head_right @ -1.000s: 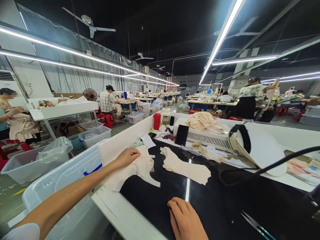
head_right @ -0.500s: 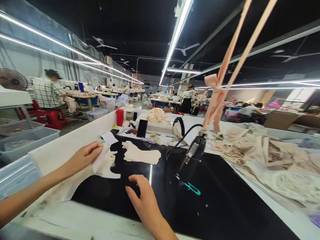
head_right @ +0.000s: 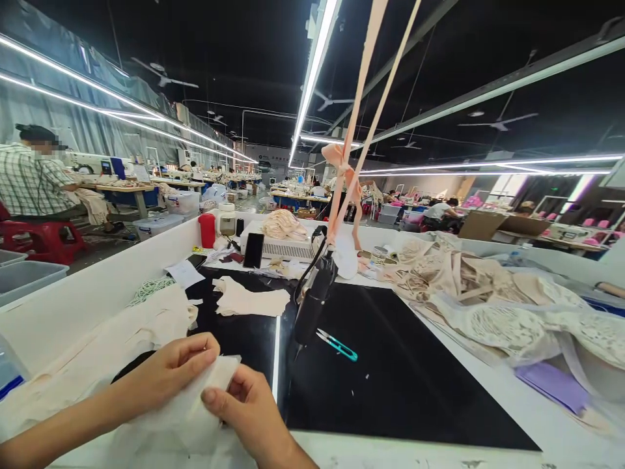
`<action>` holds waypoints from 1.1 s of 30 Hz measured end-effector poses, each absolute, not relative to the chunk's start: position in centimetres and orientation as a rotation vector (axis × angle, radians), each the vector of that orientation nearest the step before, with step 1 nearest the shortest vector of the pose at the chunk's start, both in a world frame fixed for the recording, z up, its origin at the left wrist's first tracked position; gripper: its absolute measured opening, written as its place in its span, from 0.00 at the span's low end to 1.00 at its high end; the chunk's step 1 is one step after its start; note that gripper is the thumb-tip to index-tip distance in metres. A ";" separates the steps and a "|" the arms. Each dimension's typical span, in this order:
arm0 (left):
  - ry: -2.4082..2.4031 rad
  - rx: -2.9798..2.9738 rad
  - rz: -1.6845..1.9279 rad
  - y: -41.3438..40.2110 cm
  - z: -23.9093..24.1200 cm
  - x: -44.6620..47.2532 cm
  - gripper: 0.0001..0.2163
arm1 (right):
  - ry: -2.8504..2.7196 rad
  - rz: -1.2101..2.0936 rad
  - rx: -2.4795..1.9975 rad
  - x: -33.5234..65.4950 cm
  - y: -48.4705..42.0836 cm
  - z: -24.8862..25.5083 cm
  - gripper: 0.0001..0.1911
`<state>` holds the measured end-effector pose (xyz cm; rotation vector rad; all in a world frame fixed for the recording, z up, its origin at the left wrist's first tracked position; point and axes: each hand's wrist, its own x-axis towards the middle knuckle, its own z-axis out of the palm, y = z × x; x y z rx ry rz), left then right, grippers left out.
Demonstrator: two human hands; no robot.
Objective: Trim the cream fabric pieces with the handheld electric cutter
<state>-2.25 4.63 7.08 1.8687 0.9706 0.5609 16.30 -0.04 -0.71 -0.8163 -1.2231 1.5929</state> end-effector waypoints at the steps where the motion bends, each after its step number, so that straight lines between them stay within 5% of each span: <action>1: 0.972 1.869 0.538 4.6 7.1 -2.1 0.23 | -1.219 1.595 -0.812 16.4 -0.1 -0.8 0.38; 25: 1.054 1.894 0.598 5.5 5.7 -1.2 0.26 | -1.292 1.710 -1.034 16.6 -1.6 -1.8 0.40; 33: 0.977 2.034 0.552 8.3 2.4 0.4 0.19 | -1.487 1.414 -1.413 18.9 -2.0 -0.5 0.24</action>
